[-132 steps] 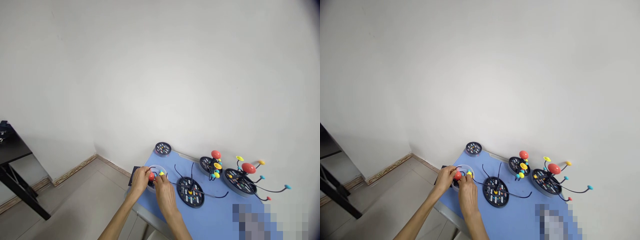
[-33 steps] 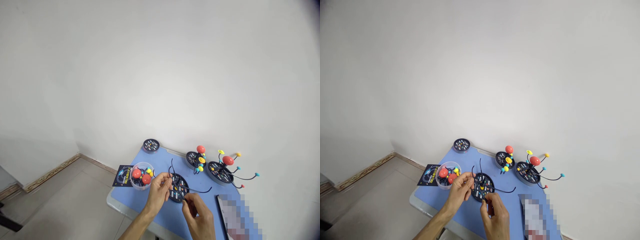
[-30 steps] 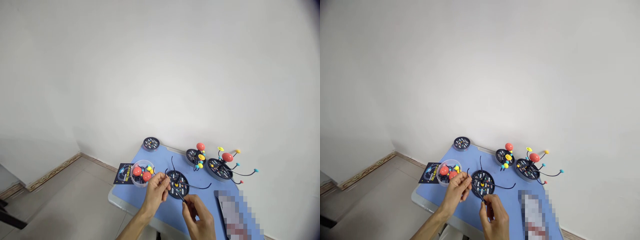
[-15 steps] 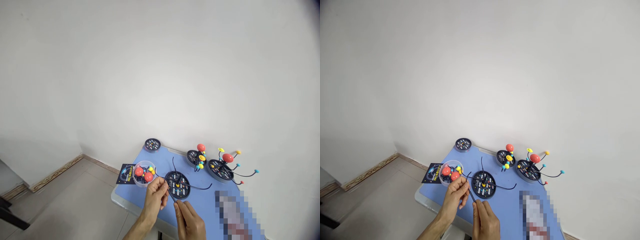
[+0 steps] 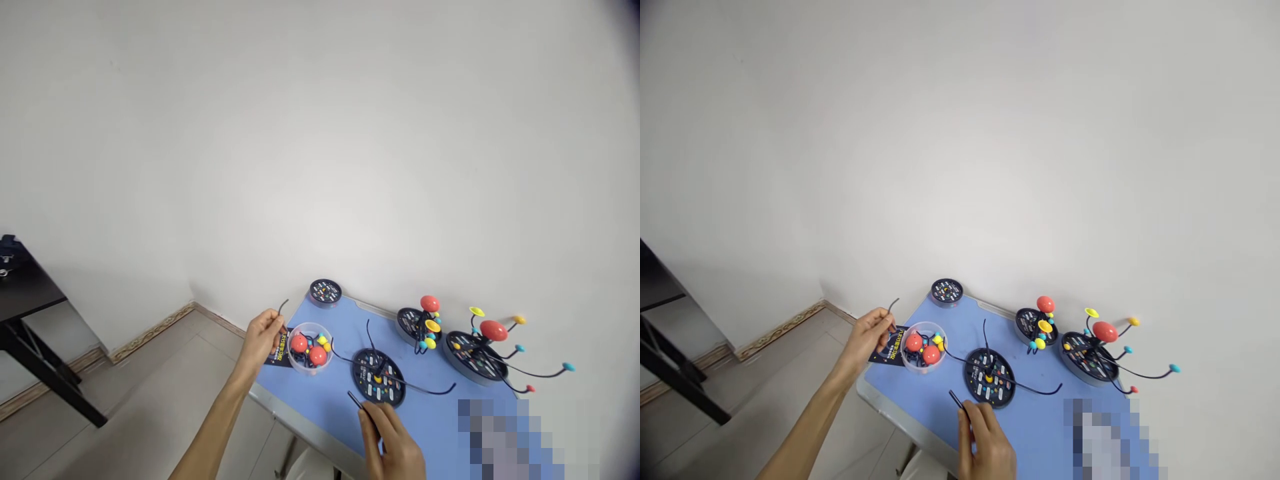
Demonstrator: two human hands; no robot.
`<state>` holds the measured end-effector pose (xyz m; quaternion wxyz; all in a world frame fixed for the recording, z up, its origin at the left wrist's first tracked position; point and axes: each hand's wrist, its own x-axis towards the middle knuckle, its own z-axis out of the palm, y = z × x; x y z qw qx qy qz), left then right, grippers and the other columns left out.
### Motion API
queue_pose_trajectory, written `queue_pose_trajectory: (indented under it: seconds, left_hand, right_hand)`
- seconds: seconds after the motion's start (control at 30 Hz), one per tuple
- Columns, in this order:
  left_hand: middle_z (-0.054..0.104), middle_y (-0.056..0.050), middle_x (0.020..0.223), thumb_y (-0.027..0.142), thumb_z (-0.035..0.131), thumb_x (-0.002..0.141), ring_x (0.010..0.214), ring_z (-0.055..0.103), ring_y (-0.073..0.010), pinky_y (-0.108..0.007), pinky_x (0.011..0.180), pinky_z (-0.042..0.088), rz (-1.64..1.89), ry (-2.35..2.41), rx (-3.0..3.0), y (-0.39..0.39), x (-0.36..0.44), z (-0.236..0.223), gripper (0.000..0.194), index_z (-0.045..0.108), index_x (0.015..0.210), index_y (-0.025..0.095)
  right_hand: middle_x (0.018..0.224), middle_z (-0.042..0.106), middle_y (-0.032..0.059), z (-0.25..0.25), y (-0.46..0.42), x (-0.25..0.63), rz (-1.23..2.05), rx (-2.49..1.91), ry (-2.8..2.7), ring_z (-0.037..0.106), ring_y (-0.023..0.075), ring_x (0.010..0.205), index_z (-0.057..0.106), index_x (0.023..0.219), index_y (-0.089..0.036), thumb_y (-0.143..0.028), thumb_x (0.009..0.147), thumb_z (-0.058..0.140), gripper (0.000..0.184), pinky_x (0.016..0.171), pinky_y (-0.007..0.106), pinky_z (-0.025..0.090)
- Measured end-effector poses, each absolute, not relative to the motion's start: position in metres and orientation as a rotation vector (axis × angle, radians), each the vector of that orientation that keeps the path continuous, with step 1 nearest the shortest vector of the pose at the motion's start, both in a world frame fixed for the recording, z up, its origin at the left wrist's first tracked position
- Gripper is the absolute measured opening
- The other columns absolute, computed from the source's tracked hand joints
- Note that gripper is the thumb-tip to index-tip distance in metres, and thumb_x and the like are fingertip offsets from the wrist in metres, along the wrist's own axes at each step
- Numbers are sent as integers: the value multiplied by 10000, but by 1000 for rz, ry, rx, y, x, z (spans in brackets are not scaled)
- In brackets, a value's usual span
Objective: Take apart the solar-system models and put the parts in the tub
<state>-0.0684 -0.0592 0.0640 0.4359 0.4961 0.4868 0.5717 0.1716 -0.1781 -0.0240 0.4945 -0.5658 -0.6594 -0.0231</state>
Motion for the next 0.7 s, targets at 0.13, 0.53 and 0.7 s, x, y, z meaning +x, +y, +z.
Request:
queue_pose_trajectory:
  seconds: [0.13, 0.53, 0.7]
  left_hand:
    - [442, 94, 400, 537, 652, 693, 330, 364, -65, -167, 354, 284, 1315, 1253, 1358, -52, -59, 40, 363, 513, 619, 211]
    - [460, 75, 405, 563, 657, 694, 320, 364, -56, -171, 338, 290, 1246, 1201, 1313, -60, -61, 11, 403, 557, 587, 188]
    - [583, 30, 556, 590, 672, 659, 346, 386, -58, -188, 321, 309, 1206, 1162, 1263, -67, -58, 4, 425, 622, 683, 168]
  right_hand:
    - [759, 644, 58, -5, -151, 151, -112, -1380, -1704, 640, 156, 654, 734, 846, -232, -488, 995, 384, 459, 563, 231, 484]
    - [688, 600, 33, -10, -137, 143, 425, -1326, -1563, 565, 156, 596, 753, 868, -210, -517, 951, 432, 452, 557, 242, 440]
    - [643, 592, 19, -22, -142, 147, 870, -1265, -1334, 488, 136, 514, 749, 901, -167, -588, 836, 541, 474, 465, 237, 397]
